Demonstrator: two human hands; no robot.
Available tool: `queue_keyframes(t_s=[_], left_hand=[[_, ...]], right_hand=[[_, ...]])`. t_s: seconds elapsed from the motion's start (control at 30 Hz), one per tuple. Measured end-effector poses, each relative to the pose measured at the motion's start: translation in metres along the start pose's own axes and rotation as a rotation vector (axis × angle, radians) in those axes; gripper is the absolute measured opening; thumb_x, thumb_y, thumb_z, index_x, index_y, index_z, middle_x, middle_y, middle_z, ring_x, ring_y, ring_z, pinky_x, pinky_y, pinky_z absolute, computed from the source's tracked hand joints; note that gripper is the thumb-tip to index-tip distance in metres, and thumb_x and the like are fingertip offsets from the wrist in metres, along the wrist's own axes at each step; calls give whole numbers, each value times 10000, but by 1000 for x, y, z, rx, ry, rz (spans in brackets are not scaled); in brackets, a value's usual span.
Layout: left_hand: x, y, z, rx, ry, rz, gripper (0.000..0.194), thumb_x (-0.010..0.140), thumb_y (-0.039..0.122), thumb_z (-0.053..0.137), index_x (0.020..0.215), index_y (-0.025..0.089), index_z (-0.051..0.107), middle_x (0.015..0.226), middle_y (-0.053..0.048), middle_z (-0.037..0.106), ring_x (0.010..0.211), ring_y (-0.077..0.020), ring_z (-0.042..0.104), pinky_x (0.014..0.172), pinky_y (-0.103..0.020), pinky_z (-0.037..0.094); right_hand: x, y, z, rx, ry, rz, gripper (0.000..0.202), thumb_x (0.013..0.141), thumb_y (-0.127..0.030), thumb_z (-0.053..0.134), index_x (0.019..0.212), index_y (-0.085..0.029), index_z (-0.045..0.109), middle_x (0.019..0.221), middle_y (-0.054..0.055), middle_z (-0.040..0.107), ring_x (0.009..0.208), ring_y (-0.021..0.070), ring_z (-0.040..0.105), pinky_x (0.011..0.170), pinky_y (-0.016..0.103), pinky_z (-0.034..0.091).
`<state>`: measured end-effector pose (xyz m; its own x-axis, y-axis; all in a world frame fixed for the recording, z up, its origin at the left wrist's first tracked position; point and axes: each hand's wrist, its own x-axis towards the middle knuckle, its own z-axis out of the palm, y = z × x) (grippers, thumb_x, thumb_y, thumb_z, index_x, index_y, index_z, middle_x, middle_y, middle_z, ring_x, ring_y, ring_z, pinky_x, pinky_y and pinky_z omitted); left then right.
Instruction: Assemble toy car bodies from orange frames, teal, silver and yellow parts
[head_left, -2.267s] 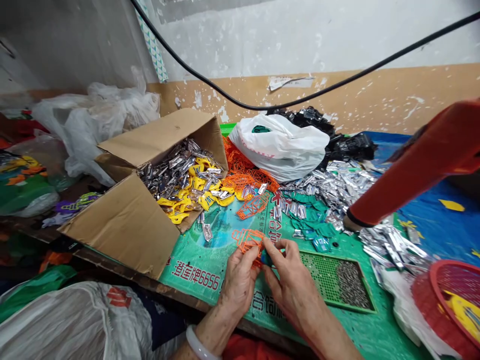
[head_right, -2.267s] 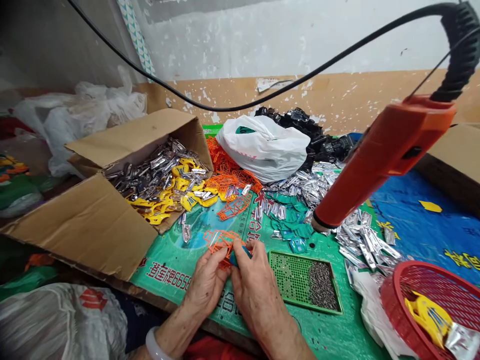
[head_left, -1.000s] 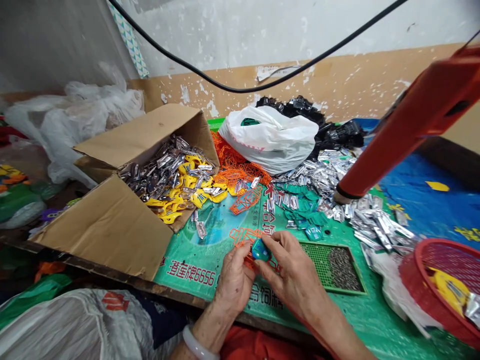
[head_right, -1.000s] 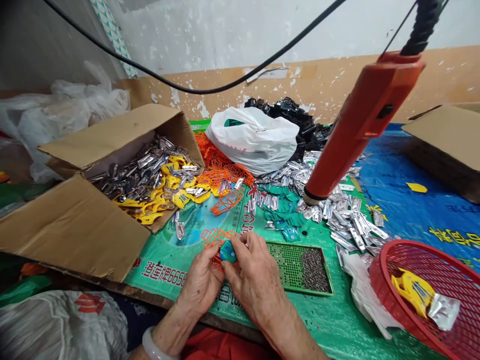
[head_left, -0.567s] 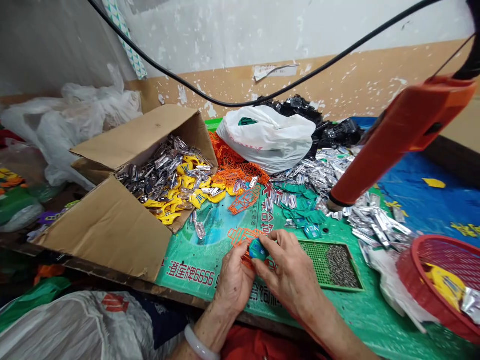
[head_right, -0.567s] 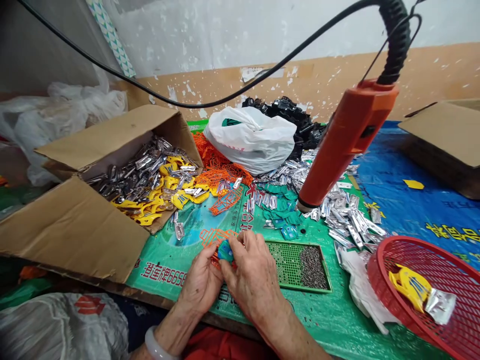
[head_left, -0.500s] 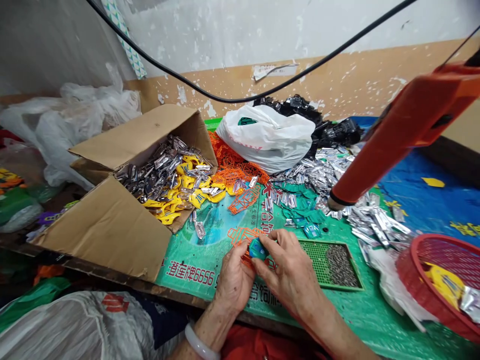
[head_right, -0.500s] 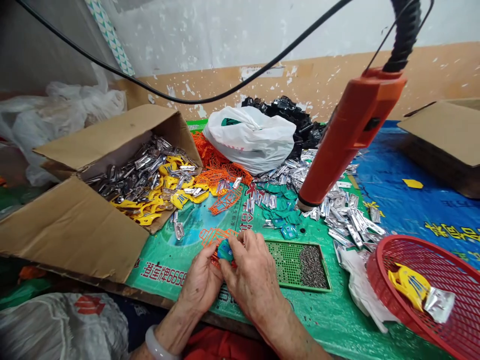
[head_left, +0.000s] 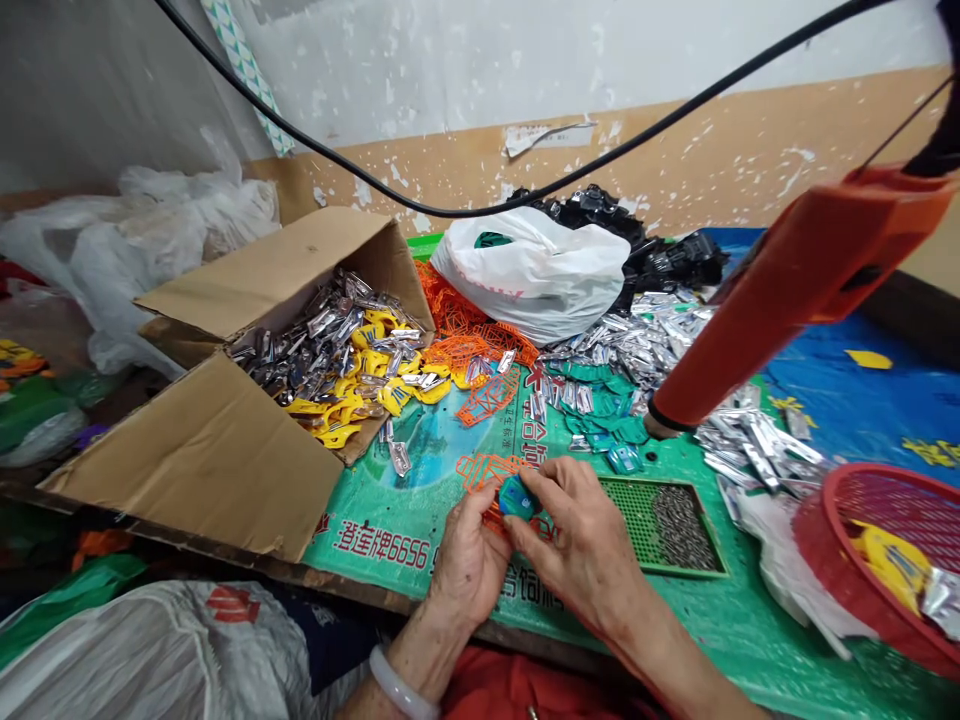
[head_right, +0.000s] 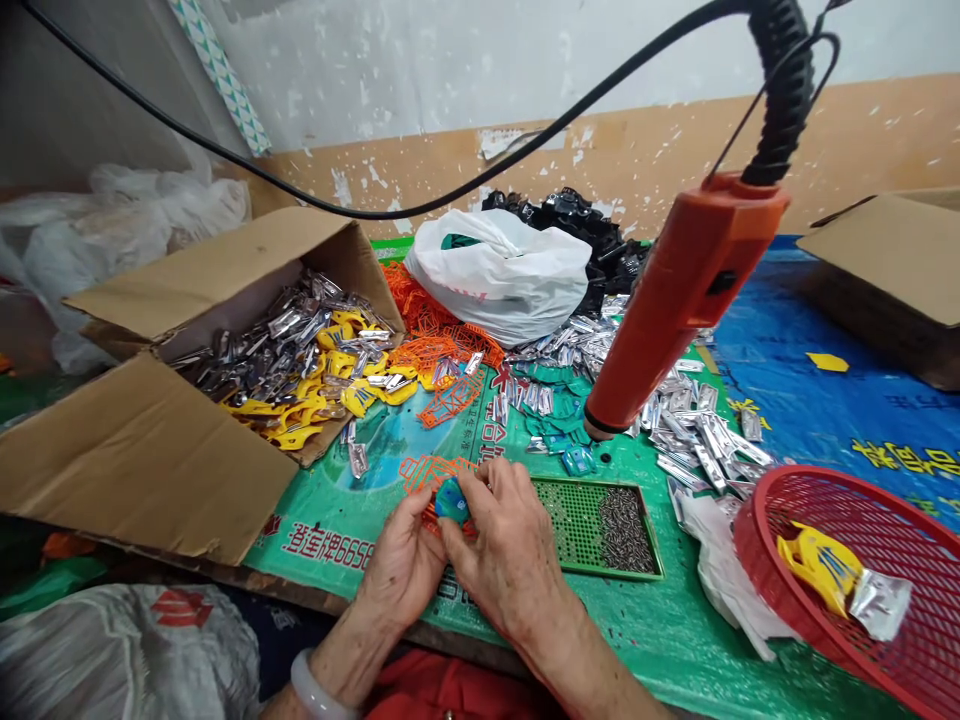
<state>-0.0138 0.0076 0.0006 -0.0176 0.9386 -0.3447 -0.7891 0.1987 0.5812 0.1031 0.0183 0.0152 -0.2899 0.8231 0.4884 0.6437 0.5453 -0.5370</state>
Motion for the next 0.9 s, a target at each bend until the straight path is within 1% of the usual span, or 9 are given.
queue_keyframes(t_s=[0.2,0.43,0.57,0.67,0.77,0.9], left_hand=[[1,-3,-1,-10,56,-10,195,754,225,676,920,131,717,965,-56,733,862,-182,660,815,-296,512],[1,-1,1,-18,55,5,177,746,222,673,894,131,710,938,-46,730,847,-176,656,805,-293,511],[-1,-2,3,-46,78,-5,141,722,222,694,838,144,708,898,-28,727,830,-170,657,813,-291,503],[-2,-3,3,-47,102,13,142,709,220,707,830,146,711,872,-19,726,797,-156,653,793,-277,502],[-2,-3,2,-35,89,31,149,720,231,708,841,145,713,879,-20,725,792,-152,648,774,-272,502],[-2,-3,3,-18,55,28,131,738,240,698,820,139,711,834,-11,717,757,-135,636,767,-257,495]], right_hand=[[-1,3,2,10,6,43,223,800,-245,625,1007,-164,638,862,74,558,806,212,488,674,354,469],[-1,4,3,51,26,58,237,809,-275,607,1008,-155,652,874,87,565,804,206,515,671,352,484],[-2,-1,1,-15,67,21,196,803,-250,606,968,-154,650,877,94,571,811,217,495,686,367,477],[-3,-6,0,-96,79,-19,194,814,-235,596,973,-132,639,862,105,576,799,223,479,681,377,465],[-4,-8,1,-119,91,-32,194,820,-228,589,983,-128,621,866,108,576,803,226,485,680,380,472],[-6,-7,4,-40,126,-29,218,831,-206,567,1039,-145,583,889,100,558,812,207,515,676,355,500]])
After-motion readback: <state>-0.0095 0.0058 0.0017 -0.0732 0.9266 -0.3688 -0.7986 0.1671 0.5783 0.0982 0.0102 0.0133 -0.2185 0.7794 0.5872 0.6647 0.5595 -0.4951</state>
